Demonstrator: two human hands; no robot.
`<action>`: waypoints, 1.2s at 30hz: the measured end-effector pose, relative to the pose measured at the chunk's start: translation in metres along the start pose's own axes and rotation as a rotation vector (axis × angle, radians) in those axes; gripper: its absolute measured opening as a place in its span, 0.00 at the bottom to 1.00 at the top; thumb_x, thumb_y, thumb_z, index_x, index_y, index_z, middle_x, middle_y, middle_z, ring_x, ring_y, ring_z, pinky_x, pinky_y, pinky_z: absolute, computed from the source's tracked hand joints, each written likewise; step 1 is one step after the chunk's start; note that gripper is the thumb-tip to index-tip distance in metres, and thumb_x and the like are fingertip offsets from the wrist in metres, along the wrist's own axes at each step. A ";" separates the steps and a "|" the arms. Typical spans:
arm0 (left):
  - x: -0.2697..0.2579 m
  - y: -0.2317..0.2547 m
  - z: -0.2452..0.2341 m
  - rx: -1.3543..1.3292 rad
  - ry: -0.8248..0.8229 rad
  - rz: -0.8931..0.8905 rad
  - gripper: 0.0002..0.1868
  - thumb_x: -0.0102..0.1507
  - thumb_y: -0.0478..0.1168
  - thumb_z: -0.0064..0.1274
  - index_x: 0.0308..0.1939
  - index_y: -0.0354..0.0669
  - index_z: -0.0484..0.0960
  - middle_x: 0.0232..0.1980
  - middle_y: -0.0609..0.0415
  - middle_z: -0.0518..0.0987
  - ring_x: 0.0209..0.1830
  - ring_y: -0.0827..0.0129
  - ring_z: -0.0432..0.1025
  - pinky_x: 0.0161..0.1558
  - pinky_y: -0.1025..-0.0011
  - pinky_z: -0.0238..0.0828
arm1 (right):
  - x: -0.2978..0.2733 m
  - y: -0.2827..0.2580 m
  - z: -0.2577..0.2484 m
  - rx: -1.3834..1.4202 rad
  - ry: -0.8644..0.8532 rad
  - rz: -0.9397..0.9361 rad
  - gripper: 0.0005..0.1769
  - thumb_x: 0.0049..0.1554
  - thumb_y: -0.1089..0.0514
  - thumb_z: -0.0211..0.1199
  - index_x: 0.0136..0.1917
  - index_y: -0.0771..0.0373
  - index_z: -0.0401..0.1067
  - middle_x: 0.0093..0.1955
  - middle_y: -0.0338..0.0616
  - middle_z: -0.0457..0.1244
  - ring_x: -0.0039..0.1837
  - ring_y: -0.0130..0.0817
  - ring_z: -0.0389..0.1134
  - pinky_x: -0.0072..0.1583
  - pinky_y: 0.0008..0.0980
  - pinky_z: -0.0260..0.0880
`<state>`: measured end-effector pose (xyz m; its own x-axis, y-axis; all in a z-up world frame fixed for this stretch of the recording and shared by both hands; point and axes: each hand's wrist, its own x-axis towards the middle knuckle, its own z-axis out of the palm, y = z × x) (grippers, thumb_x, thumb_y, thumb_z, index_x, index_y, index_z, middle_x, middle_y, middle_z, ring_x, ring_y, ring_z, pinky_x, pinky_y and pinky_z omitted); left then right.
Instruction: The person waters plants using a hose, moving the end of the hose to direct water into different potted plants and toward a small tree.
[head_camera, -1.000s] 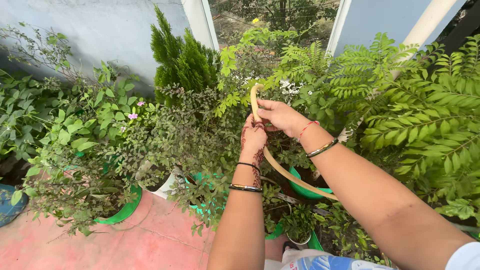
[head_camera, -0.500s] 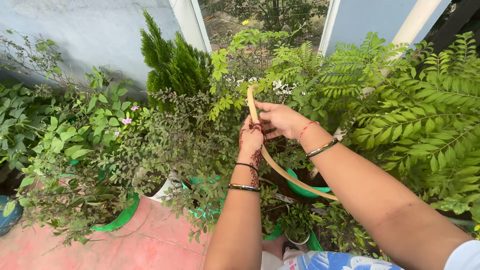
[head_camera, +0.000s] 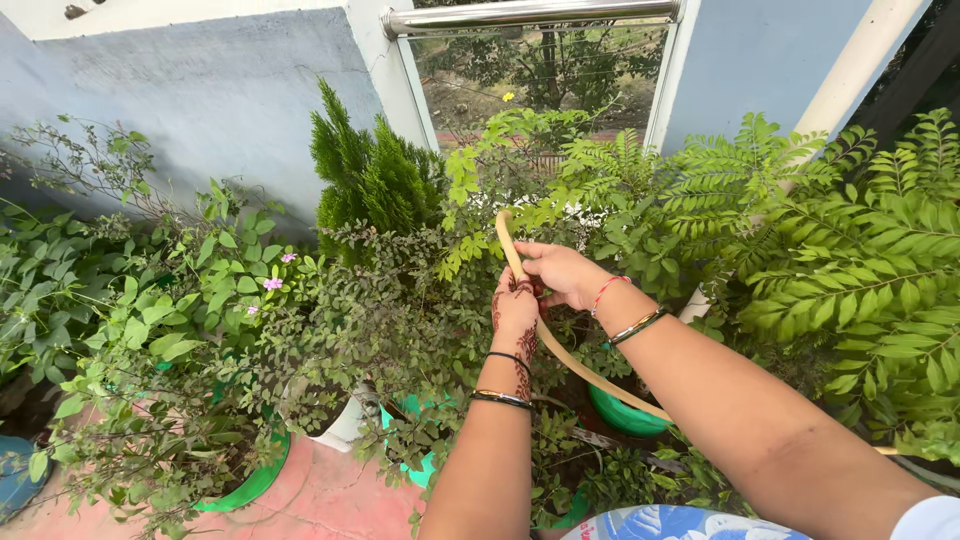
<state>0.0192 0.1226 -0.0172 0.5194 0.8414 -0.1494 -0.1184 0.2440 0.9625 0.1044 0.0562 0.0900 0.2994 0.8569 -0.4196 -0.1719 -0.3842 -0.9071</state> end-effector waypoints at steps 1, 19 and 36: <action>0.002 0.000 -0.001 -0.001 -0.001 0.003 0.21 0.72 0.38 0.42 0.71 0.44 0.69 0.42 0.55 0.81 0.35 0.77 0.73 0.36 0.73 0.72 | 0.001 -0.002 0.002 -0.014 -0.002 0.004 0.28 0.66 0.58 0.46 0.77 0.40 0.63 0.48 0.34 0.63 0.49 0.27 0.63 0.58 0.50 0.69; -0.003 0.011 -0.009 0.011 -0.020 -0.068 0.18 0.72 0.37 0.41 0.66 0.47 0.72 0.38 0.59 0.79 0.31 0.77 0.70 0.31 0.74 0.69 | 0.015 -0.001 0.015 -0.052 0.075 0.051 0.26 0.66 0.58 0.47 0.75 0.42 0.66 0.47 0.34 0.64 0.48 0.28 0.63 0.55 0.46 0.69; 0.016 0.001 -0.015 0.013 0.006 -0.103 0.23 0.72 0.36 0.42 0.72 0.50 0.66 0.37 0.61 0.79 0.28 0.79 0.71 0.30 0.74 0.69 | 0.037 0.020 0.004 -0.018 0.114 0.040 0.24 0.66 0.56 0.48 0.72 0.51 0.71 0.51 0.34 0.66 0.50 0.26 0.65 0.54 0.41 0.69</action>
<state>0.0151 0.1434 -0.0219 0.5235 0.8147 -0.2494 -0.0533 0.3234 0.9447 0.1082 0.0818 0.0569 0.3976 0.7966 -0.4554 -0.1693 -0.4242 -0.8896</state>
